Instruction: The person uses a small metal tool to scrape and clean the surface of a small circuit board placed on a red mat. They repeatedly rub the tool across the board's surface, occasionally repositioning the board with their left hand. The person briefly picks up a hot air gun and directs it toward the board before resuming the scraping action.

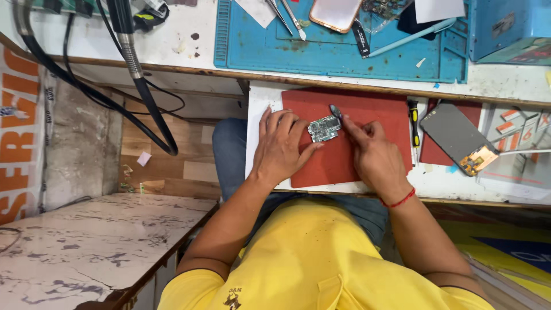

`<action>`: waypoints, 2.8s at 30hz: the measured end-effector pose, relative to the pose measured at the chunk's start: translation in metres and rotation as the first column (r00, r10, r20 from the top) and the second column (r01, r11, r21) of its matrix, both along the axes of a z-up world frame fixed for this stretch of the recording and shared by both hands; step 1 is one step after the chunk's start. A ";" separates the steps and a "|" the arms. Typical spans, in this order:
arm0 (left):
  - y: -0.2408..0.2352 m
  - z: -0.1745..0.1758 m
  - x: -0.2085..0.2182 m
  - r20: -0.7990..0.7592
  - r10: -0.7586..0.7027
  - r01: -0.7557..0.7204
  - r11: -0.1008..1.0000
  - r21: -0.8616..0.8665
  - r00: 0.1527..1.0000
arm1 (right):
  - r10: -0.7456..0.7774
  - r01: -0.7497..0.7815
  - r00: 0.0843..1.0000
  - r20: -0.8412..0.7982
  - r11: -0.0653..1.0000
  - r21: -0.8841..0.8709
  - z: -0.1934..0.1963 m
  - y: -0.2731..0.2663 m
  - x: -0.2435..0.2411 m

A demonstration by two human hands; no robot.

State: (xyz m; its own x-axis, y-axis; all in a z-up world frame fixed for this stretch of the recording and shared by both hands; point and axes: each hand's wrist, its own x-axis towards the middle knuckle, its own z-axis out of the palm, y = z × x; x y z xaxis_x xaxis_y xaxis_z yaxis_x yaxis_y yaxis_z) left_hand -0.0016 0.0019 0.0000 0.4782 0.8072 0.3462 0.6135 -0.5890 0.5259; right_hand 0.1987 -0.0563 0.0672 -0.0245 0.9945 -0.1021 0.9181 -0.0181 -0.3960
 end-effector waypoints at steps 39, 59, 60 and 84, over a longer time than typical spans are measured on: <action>0.003 0.002 0.001 -0.022 0.015 -0.015 1.000 0.004 1.000 | 0.062 -0.061 0.997 -0.034 0.998 0.019 0.000 0.004 0.000; -0.003 0.000 0.003 -0.040 0.012 -0.012 1.000 -0.002 0.999 | -0.089 0.091 0.995 -0.051 0.995 0.038 -0.027 -0.010 0.015; -0.002 0.000 0.003 -0.039 0.016 -0.016 1.000 -0.006 0.999 | -0.028 0.029 0.998 -0.048 0.999 0.016 -0.028 -0.008 0.016; 0.002 0.000 0.000 -0.054 0.012 -0.012 1.000 0.008 0.998 | 0.060 -0.052 0.995 -0.085 0.994 0.092 -0.027 -0.010 0.013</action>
